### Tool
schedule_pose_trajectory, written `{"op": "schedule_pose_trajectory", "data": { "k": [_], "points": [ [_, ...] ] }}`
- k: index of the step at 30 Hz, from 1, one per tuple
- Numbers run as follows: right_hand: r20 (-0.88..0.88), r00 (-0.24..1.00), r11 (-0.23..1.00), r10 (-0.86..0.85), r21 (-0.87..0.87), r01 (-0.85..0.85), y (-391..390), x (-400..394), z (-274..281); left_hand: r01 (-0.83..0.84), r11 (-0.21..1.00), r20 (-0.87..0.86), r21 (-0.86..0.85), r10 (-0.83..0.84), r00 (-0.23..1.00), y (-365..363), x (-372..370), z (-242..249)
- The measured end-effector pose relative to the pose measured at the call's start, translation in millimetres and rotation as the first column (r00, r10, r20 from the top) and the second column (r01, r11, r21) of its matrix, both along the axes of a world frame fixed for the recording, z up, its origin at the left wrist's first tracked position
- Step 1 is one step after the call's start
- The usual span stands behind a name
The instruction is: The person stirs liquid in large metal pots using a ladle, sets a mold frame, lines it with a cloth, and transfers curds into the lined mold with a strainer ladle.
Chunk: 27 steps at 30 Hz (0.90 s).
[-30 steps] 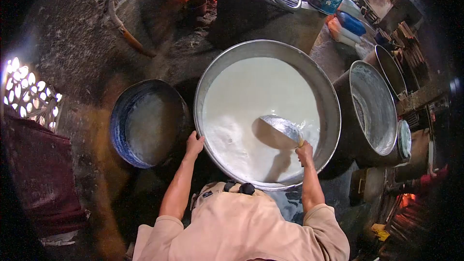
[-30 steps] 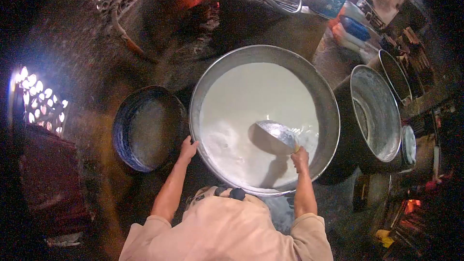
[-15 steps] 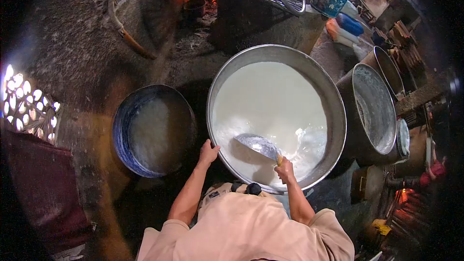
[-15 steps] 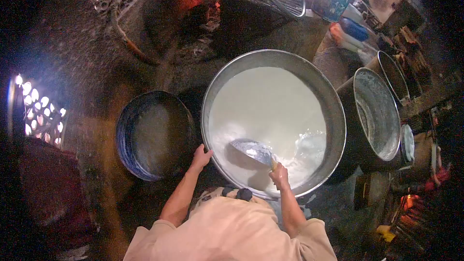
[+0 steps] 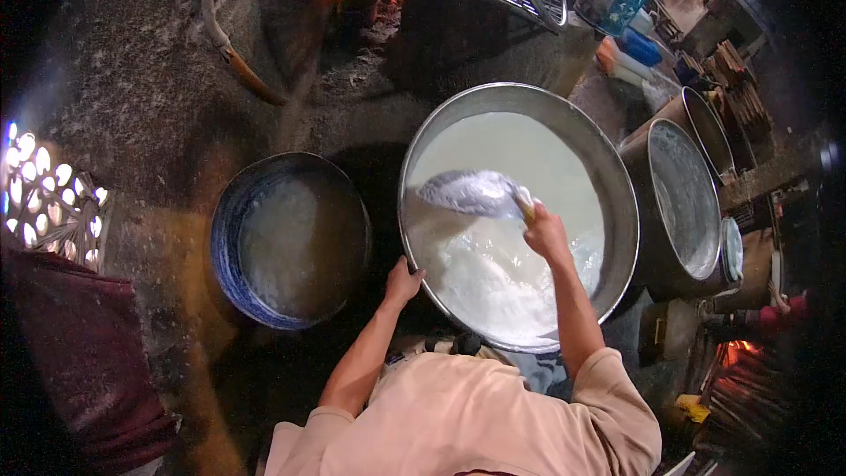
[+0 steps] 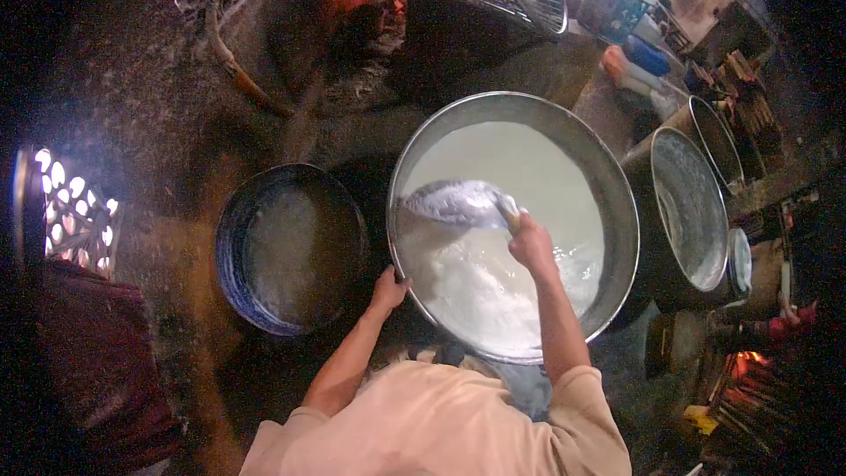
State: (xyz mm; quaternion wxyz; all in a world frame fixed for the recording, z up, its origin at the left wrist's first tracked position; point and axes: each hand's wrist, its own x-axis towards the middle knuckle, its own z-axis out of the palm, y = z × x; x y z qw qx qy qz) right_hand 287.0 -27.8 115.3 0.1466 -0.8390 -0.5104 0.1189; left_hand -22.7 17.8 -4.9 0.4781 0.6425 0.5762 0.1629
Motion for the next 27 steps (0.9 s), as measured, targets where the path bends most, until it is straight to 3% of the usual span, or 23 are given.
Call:
{"op": "schedule_pose_trajectory", "data": {
  "k": [3, 6, 7, 11, 14, 17, 20, 22, 24, 26, 27],
  "points": [
    [0.012, 0.997, 0.987, -0.076, -0.143, 0.077, 36.9, -6.6, -15.1, 0.003, 0.997, -0.045, -0.077, -0.007, 0.999, 0.5, 0.4, 6.1],
    [-0.032, 0.999, 0.978, -0.008, -0.207, 0.002, 33.7, -0.1, -36.8, 0.021, 0.995, -0.045, -0.096, -0.025, 0.999, 1.4, -0.9, -0.2],
    [0.022, 0.996, 0.975, 0.09, -0.207, -0.084, 24.7, -3.7, -31.5, 0.009, 0.996, -0.038, -0.088, -0.013, 0.999, 1.2, -0.1, 1.4],
    [0.019, 0.998, 0.936, 0.062, -0.348, -0.051, -8.8, 1.4, -47.2, -0.013, 0.999, -0.055, -0.047, 0.01, 0.998, 0.2, 0.9, 8.8],
    [0.131, 0.978, 0.884, 0.163, -0.459, -0.086, -46.2, 22.9, -88.9, -0.033, 0.999, -0.086, 0.006, 0.034, 0.996, -1.7, 3.0, 10.6],
    [0.127, 0.984, 0.879, 0.124, -0.473, -0.05, -85.8, 36.9, -109.7, -0.045, 0.999, -0.095, 0.03, 0.048, 0.994, -4.1, 4.1, 12.8],
    [0.012, 0.994, 0.911, -0.106, -0.4, 0.102, -125.6, 52.1, -123.3, -0.046, 0.998, -0.095, -0.05, 0.041, 0.995, -2.8, 4.1, 14.5],
    [0.017, 0.998, 0.908, -0.066, -0.414, 0.067, -149.8, 58.3, -119.4, -0.012, 0.99, -0.117, -0.139, -0.005, 0.993, 0.6, 5.4, 17.6],
    [0.031, 0.999, 0.905, 0.006, -0.425, 0.008, -175.7, 64.6, -100.5, -0.059, 0.996, -0.17, -0.068, 0.046, 0.984, -5.5, 10.4, 26.8],
    [0.032, 0.999, 0.894, 0.018, -0.448, -0.002, -198.9, 73.2, -79.8, -0.052, 0.999, -0.145, -0.015, 0.049, 0.988, 1.8, 0.6, -31.7],
    [0.042, 0.999, 0.884, 0.025, -0.468, -0.003, -211.4, 79.2, -68.2, -0.059, 0.997, -0.144, -0.056, 0.05, 0.988, 0.3, 3.0, -21.1]
  ]
}}
